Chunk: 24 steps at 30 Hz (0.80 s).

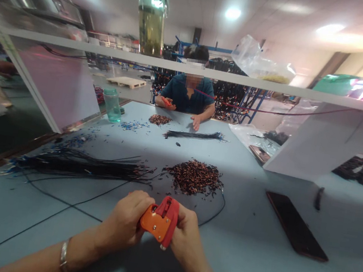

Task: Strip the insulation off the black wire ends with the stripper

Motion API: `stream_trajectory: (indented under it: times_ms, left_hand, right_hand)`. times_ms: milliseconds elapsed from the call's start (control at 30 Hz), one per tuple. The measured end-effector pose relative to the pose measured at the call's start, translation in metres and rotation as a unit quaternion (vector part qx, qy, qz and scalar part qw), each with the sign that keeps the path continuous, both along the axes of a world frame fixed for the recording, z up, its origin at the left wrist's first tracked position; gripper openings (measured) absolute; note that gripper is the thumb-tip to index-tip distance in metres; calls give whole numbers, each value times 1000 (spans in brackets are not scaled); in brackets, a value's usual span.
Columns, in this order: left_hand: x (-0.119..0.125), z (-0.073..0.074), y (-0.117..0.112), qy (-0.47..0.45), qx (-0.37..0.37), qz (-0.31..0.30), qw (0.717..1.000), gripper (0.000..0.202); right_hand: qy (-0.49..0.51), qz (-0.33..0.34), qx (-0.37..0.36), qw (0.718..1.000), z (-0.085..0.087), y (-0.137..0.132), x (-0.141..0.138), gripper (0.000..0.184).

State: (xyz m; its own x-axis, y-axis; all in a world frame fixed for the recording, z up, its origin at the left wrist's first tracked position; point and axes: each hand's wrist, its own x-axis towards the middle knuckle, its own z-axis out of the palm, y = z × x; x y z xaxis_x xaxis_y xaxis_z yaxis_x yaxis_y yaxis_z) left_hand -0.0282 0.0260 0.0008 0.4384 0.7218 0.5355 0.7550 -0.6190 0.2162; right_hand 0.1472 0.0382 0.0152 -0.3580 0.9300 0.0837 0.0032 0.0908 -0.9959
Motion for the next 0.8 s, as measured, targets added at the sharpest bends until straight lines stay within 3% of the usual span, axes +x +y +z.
stream_trajectory:
  times_ms: [200, 567, 800]
  left_hand:
    - [-1, -4, 2, 5, -3, -2, 1000, 7]
    - [0, -3, 3, -15, 25, -9, 1000, 12]
    - [-2, -6, 2, -11, 20, -9, 1000, 13]
  right_hand:
    - [-2, -14, -2, 1000, -1, -1, -2, 13]
    - [10, -11, -17, 1000, -5, -1, -3, 27]
    - [28, -6, -21, 999, -4, 0, -4, 21]
